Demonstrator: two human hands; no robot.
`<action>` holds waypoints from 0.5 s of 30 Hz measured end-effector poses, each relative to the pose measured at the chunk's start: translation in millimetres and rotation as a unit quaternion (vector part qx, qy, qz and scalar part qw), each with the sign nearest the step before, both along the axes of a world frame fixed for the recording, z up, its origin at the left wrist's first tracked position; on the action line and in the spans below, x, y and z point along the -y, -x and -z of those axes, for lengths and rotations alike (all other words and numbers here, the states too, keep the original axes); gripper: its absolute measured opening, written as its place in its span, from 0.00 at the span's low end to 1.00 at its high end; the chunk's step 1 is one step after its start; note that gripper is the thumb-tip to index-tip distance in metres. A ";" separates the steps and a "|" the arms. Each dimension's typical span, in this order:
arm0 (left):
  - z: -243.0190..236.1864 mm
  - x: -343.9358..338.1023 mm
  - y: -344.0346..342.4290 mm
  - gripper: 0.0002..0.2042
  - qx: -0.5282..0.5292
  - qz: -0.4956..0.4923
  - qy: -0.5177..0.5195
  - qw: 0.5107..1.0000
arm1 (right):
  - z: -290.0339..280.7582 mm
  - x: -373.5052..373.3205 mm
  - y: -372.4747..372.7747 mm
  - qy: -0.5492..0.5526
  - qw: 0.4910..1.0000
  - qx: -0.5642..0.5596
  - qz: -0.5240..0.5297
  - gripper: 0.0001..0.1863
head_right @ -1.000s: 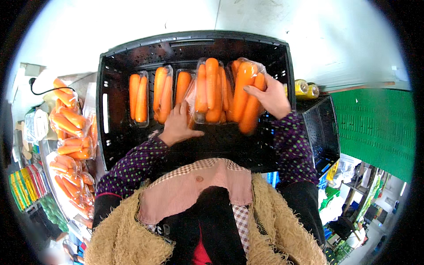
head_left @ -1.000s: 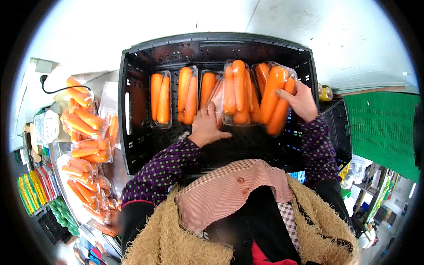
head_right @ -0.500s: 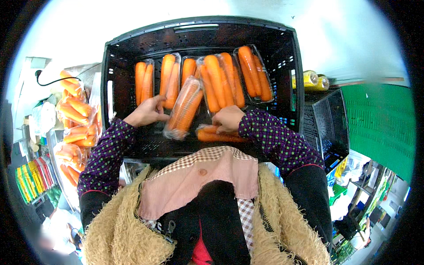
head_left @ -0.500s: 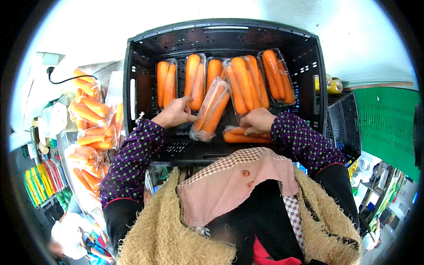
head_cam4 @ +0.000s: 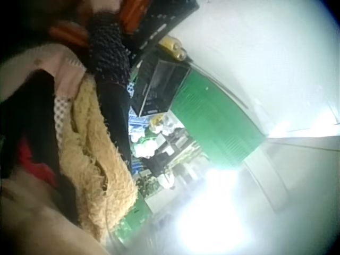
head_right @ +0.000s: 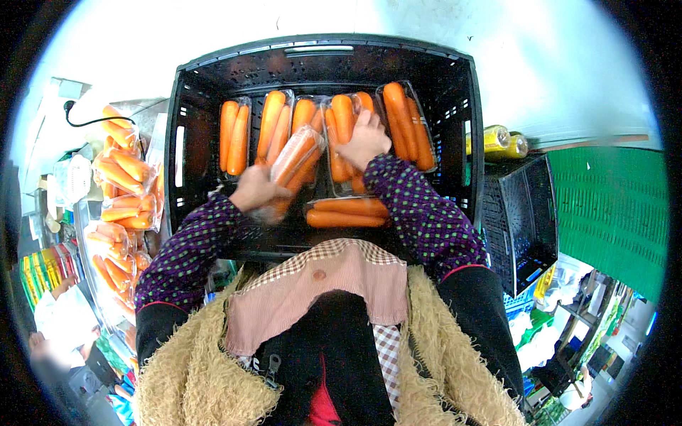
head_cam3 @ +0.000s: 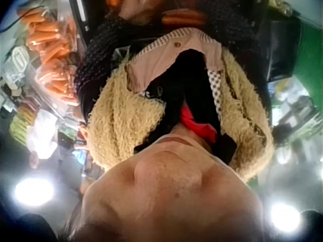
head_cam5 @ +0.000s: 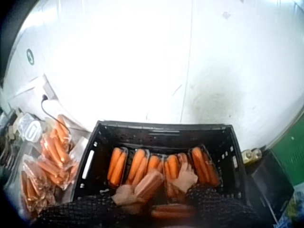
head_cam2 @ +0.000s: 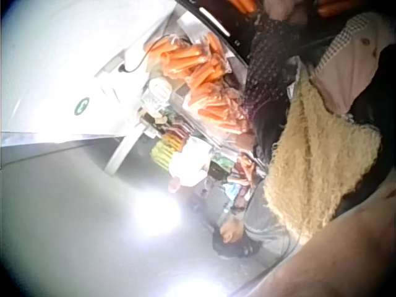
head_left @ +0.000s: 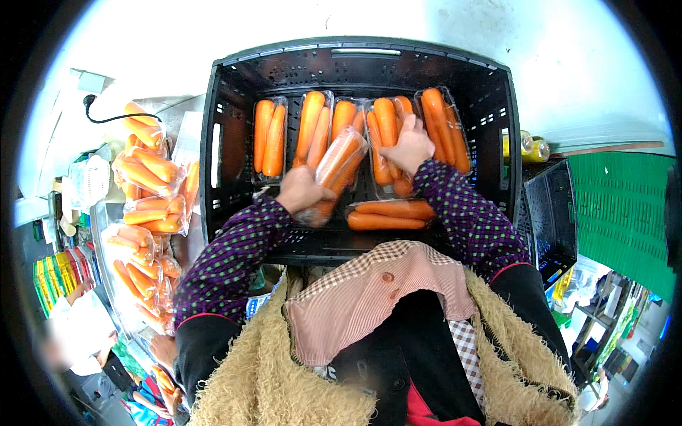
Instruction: The person applies blue and white labels to pre-packaged bags of carrots. They peel labels from a sheet and stick them onto the plastic packaging, then place the labeled bags into a black crate. The person repeats this process for multiple bags of carrots.
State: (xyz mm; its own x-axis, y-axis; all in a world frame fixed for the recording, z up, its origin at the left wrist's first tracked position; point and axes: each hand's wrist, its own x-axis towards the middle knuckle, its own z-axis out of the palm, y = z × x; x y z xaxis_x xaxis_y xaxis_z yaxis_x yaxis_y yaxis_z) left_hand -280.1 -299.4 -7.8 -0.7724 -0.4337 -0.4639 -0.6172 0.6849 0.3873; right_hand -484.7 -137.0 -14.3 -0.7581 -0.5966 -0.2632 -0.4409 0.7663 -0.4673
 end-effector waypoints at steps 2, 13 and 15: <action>-24.7 10.1 -15.0 0.23 -0.064 0.154 0.127 0.978 | -5.4 -14.5 7.9 0.019 1.000 -0.020 -0.012 0.52; -35.0 9.9 -45.2 0.27 -0.097 0.434 0.189 0.875 | 12.6 4.8 -40.7 -0.049 0.981 -0.176 -0.061 0.62; -28.5 2.9 -32.7 0.32 -0.063 0.429 0.190 0.881 | 26.5 15.7 -41.5 -0.094 0.976 -0.189 -0.055 0.62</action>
State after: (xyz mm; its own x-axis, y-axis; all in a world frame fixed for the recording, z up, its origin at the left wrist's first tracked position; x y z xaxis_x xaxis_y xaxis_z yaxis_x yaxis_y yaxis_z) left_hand -247.4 -302.2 20.6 -0.9265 0.2288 -0.2987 0.2218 0.9734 0.0575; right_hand -443.2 -152.8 -40.8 -0.7560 -0.6483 -0.0905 -0.6392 0.7609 -0.1118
